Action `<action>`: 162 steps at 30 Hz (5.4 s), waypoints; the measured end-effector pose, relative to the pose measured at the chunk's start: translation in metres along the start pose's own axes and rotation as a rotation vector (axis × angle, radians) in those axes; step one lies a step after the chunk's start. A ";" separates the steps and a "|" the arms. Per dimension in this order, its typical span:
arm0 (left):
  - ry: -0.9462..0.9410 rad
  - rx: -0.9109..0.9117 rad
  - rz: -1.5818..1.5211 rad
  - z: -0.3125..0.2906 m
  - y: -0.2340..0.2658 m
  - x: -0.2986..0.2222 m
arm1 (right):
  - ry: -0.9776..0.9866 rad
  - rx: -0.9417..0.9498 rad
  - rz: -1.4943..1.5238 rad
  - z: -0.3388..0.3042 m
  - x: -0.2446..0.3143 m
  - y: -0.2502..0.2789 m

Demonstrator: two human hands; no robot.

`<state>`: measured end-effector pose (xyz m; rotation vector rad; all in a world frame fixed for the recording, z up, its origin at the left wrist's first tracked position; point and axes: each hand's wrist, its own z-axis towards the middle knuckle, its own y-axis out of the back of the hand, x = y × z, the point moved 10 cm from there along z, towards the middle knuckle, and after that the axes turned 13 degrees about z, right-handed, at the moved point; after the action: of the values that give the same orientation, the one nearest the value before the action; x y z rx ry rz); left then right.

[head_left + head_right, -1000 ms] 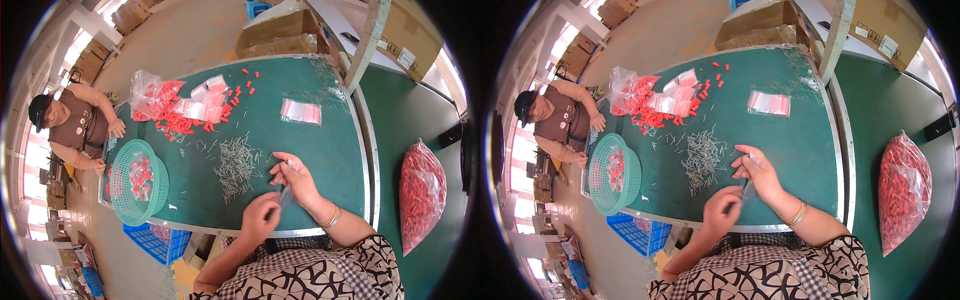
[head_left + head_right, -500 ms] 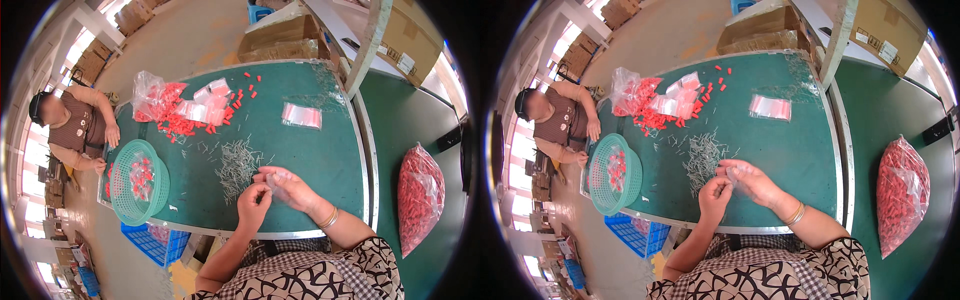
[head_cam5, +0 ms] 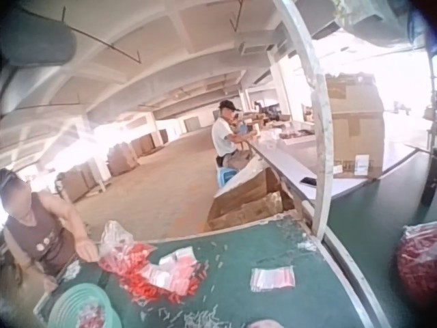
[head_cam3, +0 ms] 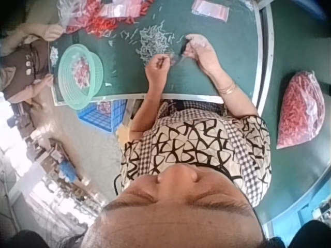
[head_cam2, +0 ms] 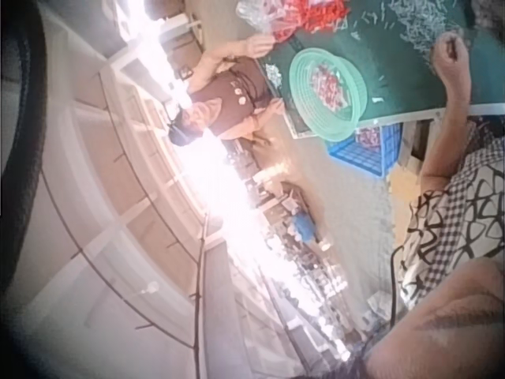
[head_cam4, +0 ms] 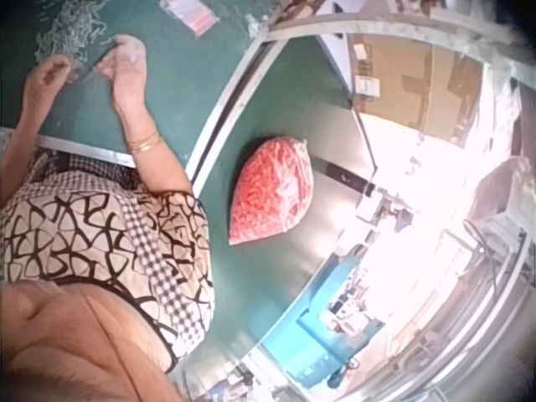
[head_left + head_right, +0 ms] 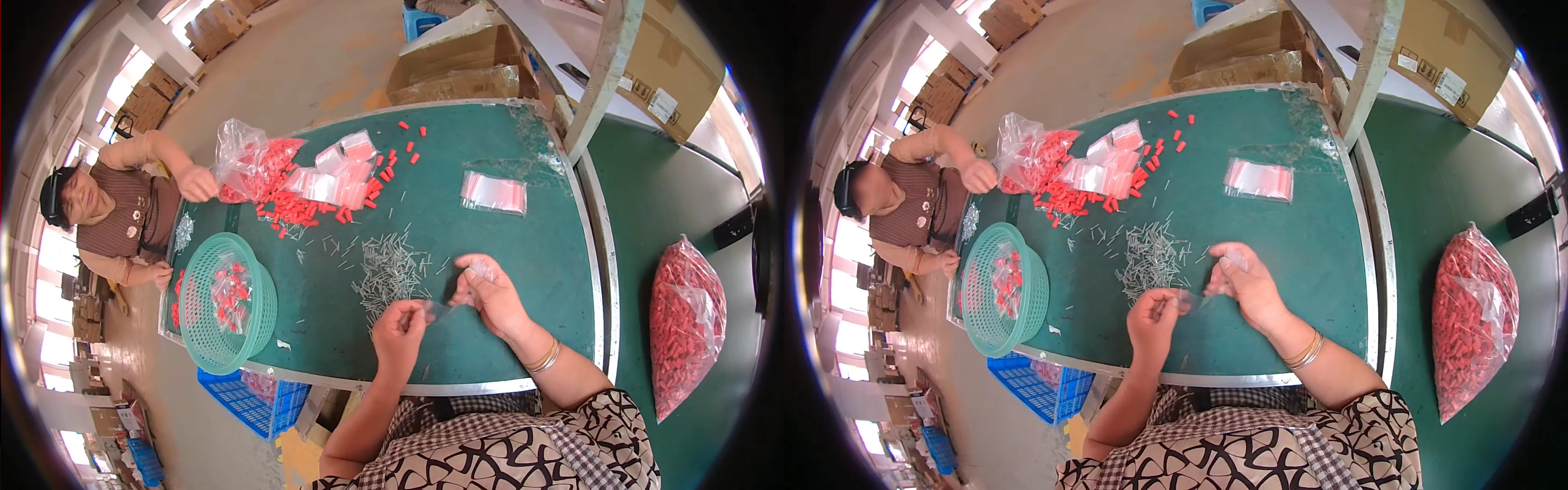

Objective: The person sorts small metal pins by hand, placing them into small plastic bags at a factory workbench.

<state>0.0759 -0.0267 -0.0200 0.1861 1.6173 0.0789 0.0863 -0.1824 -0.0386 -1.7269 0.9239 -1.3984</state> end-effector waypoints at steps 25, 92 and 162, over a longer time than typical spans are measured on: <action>-0.585 0.247 0.604 0.007 -0.016 -0.093 | -0.128 0.114 -0.890 -0.021 -0.003 -0.034; -0.114 0.039 0.373 0.008 -0.008 -0.032 | 0.444 0.121 -1.194 -0.030 0.027 -0.057; -0.711 0.404 1.542 0.136 -0.010 -0.052 | 0.293 0.162 -1.189 -0.020 0.021 -0.054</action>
<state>0.2128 -0.0543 0.0215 1.5460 0.4587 0.7630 0.0751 -0.1759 0.0213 -2.0328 -0.2298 -2.4048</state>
